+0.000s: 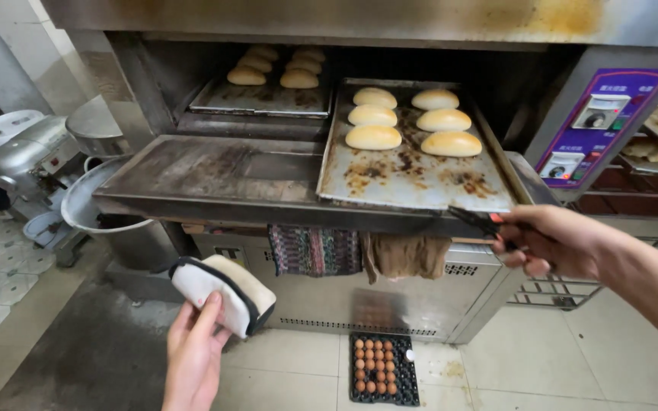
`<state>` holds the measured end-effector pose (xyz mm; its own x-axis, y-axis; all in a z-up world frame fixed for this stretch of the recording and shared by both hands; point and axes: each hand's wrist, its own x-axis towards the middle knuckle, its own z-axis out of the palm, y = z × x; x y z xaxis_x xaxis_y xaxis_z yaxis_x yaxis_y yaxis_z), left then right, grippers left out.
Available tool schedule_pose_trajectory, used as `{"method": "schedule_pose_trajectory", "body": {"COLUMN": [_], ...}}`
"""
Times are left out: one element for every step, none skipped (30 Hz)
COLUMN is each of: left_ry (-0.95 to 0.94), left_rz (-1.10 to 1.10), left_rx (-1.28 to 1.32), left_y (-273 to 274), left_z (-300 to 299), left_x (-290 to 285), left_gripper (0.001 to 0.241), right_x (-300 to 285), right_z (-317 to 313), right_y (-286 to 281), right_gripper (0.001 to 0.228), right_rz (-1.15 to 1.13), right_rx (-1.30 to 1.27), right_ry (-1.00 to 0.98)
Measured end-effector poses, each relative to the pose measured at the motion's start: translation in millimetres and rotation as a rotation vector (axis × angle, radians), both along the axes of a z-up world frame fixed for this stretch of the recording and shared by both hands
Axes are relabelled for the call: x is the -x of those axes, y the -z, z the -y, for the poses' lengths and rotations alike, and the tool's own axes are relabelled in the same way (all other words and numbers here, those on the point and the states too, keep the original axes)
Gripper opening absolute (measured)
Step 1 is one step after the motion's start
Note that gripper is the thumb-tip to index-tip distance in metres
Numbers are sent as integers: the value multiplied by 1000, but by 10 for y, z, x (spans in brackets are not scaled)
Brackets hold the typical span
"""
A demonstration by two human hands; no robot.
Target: Piping toppings onto buns, removing trays of baked bread from an industrial oven using pliers, and frying donuts in a pan using chopsticks.
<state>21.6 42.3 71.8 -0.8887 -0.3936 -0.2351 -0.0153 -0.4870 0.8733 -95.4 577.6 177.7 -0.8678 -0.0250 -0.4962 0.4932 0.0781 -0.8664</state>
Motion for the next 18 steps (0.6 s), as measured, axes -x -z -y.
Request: {"method": "schedule_pose_trajectory", "body": {"left_ry": [-2,-28,-54,-59,-72,-84,-88,-103,-118,-123,-144,-164,-168,-173,-178,-180,-203,-224], "left_rz": [1,61,121,125,74,27,34,84,134,136,47,-37,-30,-78,-126,-125,-123,-118], "left_rx": [1,-1,-3,-2,-14,-24,-23,-5,12,11,-14,-42,-46,-43,-39,-40,-34,-29], "left_y": [-48,-100,-151,18,186,358,232,96,-40,153,349,563,746,925,1105,1158,1212,1273], "left_z": [-6,-3,-2,91,183,275,218,158,98,184,269,330,390,460,527,533,537,539], "left_x": [41,85,133,238,344,438,468,527,585,701,813,900,982,1066,1141,1197,1246,1279], "left_gripper": [43,43,44,44,43,43,43,45,47,47,46,44,44,38,32,32,33,35], "right_x": [231,477,727,957,1190,1413,1629,1865,2100,2358,2616,2847,3002,3162,3317,3432,3540,3631], "right_z": [-29,-46,-62,-73,-84,-95,-119,-144,-167,-236,-305,-395,-427,-450,-475,-483,-493,-508], "right_y": [31,65,99,112,127,153,197,215,233,299,370,450,458,475,492,491,489,501], "right_gripper": [37,37,39,39,37,35,35,35,39,39,39,39,39,40,41,41,38,35], "right_rz": [1,10,19,23,15,9,16,20,24,26,43,65,73,81,90,92,66,42], "right_rx": [1,32,62,63,86,109,110,136,162,161,196,227,222,239,256,255,253,250], "right_ry": [-2,-9,-17,-22,-21,-19,-23,-15,-7,-12,-29,-44,-47,-60,-73,-75,-90,-103]}}
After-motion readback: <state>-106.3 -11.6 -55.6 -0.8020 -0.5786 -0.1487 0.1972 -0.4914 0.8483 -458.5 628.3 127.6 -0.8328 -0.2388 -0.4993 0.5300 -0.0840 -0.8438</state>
